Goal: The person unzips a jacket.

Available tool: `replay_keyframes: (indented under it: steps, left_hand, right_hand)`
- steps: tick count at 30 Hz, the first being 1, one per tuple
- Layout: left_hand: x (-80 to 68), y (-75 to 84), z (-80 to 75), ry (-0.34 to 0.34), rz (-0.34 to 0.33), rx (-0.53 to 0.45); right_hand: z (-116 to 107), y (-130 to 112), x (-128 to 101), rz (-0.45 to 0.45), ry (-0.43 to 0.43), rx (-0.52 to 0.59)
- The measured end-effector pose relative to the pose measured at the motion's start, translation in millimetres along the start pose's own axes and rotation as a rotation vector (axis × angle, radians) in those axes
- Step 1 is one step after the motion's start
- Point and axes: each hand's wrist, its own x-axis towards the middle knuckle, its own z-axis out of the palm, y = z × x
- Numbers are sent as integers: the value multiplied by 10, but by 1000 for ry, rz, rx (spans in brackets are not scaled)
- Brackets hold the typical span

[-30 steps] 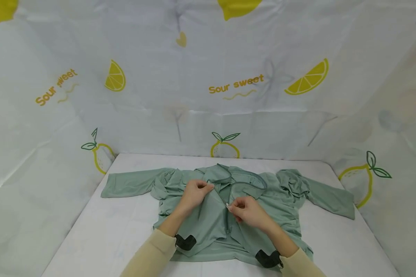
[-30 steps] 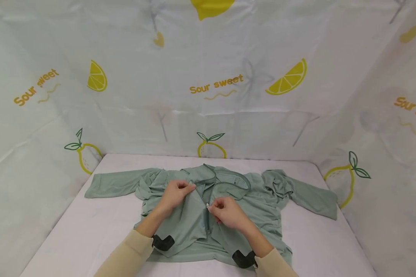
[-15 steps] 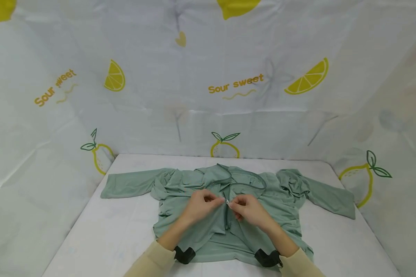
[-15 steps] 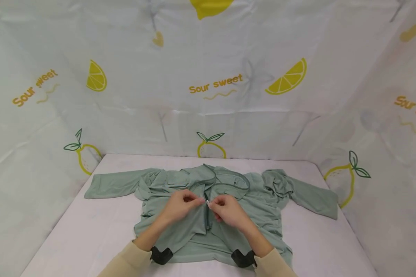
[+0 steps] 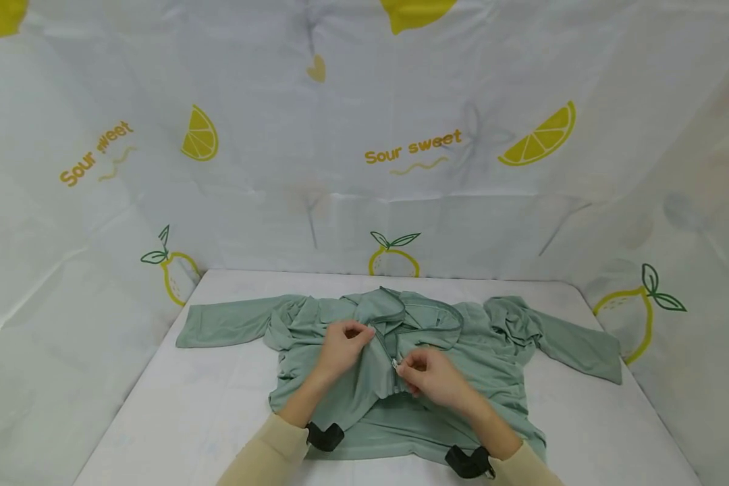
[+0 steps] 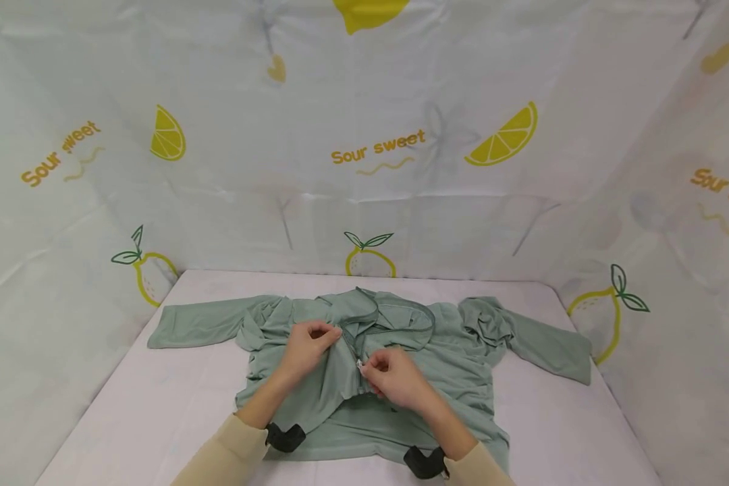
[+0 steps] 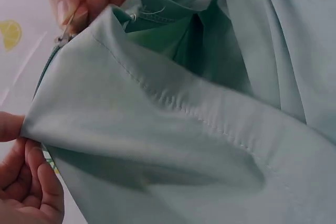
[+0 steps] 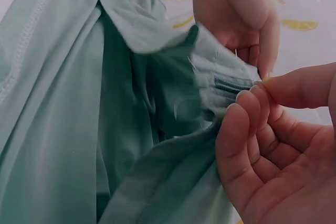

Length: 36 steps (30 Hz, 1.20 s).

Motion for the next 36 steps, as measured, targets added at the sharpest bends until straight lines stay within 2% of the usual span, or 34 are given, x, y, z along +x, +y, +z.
replay_keyframes:
  steps: [2,5,7,9,13,15,17,25,32,36]
  left_hand:
    - [9,-18,-27,24,-3,13]
    - [-2,-22,-53,12,-25,77]
    - [-27,-7,-64,-19,-64,116]
    - [-64,2,-60,-78,-95,146]
    - [-144,8,21,-212,-116,76]
    - [-160,12,68,-250,-112,5]
    - [-160,31,93,-248,-114,-27]
    - [-126,94,97,-123,-139,-29]
    - [-128,92,144,-80,-155,-20]
    - [-140,99,158,-47,-178,-48]
  right_hand:
    - [12,12,-8,-9,-3,-7]
    - [16,5,-15,-7,5,-12]
    - [12,3,-16,2,12,0]
    - [1,-9,-18,13,18,6]
    - [-6,-12,-8,19,26,-2]
    - [3,-17,0,12,27,-9]
    - [17,-24,3,-3,26,-14]
    - [51,-57,-4,-25,16,-43]
    - [21,-70,-24,-45,8,-100]
    - [13,-85,-31,-36,-3,-89]
